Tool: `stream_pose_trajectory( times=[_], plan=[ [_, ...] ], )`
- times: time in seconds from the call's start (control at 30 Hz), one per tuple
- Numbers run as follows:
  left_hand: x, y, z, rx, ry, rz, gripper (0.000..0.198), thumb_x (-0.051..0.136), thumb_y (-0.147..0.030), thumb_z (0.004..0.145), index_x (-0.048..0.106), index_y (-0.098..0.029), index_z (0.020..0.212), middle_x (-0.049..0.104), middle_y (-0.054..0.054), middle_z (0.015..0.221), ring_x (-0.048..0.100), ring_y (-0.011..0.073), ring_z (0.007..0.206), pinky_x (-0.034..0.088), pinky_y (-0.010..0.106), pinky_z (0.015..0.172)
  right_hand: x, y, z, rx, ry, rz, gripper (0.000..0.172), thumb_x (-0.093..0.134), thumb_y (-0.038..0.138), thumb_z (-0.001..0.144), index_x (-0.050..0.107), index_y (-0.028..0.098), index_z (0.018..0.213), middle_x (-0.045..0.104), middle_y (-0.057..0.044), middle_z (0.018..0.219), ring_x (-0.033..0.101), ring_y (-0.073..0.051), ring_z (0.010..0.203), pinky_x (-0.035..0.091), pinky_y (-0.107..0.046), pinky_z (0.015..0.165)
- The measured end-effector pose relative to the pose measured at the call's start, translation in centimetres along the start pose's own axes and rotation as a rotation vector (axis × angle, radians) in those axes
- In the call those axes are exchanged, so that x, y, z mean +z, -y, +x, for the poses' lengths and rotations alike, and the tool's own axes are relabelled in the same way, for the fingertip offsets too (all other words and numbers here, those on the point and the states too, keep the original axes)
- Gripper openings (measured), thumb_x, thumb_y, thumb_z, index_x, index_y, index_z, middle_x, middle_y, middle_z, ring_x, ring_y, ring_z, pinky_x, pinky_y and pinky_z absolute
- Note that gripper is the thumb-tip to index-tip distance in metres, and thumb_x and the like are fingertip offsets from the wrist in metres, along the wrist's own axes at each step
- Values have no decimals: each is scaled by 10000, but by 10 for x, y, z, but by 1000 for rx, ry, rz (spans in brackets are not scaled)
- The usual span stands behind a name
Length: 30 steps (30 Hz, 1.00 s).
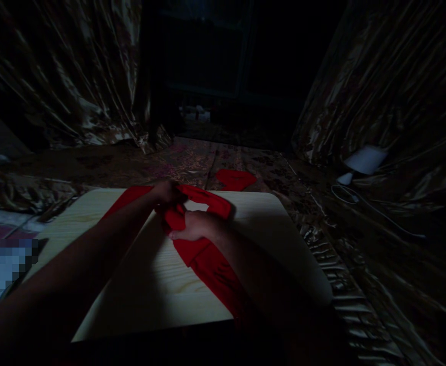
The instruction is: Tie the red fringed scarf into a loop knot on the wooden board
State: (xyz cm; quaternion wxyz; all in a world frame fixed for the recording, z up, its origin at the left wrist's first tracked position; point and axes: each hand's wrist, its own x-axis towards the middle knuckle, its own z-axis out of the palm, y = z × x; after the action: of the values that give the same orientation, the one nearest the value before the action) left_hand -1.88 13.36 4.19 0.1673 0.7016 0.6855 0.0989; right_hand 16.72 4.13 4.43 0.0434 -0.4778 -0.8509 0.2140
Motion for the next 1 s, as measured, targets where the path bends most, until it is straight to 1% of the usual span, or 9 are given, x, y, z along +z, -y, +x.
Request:
stream_pose_trajectory(
  times=[0.07,0.17,0.27,0.4,0.53,0.63,0.73,0.9,1.0],
  plan=[
    [6,-6,-14,-25,-106,0,654,688,-513,751,611,-189,1314,690,154,1228,656,318,1103,523,347,872,-5,-7,-2,-33,-120,36,593,653,695,763,696,206,1096,740,-95,1046,690,-245,898,517,-316,734],
    [18,-10,-41,-73,-360,-111,743,682,-496,774,495,-190,1425,519,186,1465,493,372,1339,453,436,1034,-14,-34,-3,-44,-497,132,347,606,509,870,694,200,1004,737,-69,1031,673,-198,918,497,-292,800],
    [30,-6,-64,-135,-538,-353,654,586,-409,866,441,-149,1448,511,182,1473,482,312,1362,436,397,1072,-22,-79,-5,165,-763,291,244,548,384,893,681,180,881,737,-58,878,670,-178,806,494,-272,746],
    [40,8,-79,-296,-458,-659,617,554,-359,895,405,-156,1459,590,178,1384,629,276,1187,539,347,901,-19,-142,-18,471,-757,352,135,570,271,831,665,178,807,721,-41,783,645,-180,706,468,-265,667],
    [50,8,-100,-265,-388,-554,641,608,-371,863,438,-149,1439,615,187,1330,624,294,1185,523,369,945,-1,-176,-37,350,-670,100,128,550,198,828,676,176,828,712,-58,871,622,-178,805,446,-263,748],
    [64,-2,-125,-108,-453,-341,625,611,-372,855,475,-145,1422,549,188,1395,539,297,1291,433,392,1092,8,-181,-45,231,-679,-84,148,536,176,836,679,158,866,688,-90,947,594,-184,864,427,-266,806],
    [77,-10,-142,-18,-487,-249,564,543,-351,895,493,-159,1422,543,170,1390,526,279,1299,397,394,1135,10,-176,-47,229,-673,-179,162,519,168,856,677,155,893,669,-102,955,581,-194,888,412,-266,801],
    [80,-10,-142,0,-478,-154,530,465,-293,918,516,-141,1423,570,158,1387,467,247,1369,362,344,1159,10,-168,-55,273,-659,-259,186,496,178,893,678,159,922,659,-112,957,571,-209,891,393,-280,794],
    [80,-9,-138,-15,-427,-56,559,458,-288,915,493,-140,1452,503,173,1481,442,264,1400,362,402,1148,12,-166,-61,322,-680,-316,203,493,204,908,683,152,958,657,-133,979,560,-236,925,381,-308,816]
  ],
)
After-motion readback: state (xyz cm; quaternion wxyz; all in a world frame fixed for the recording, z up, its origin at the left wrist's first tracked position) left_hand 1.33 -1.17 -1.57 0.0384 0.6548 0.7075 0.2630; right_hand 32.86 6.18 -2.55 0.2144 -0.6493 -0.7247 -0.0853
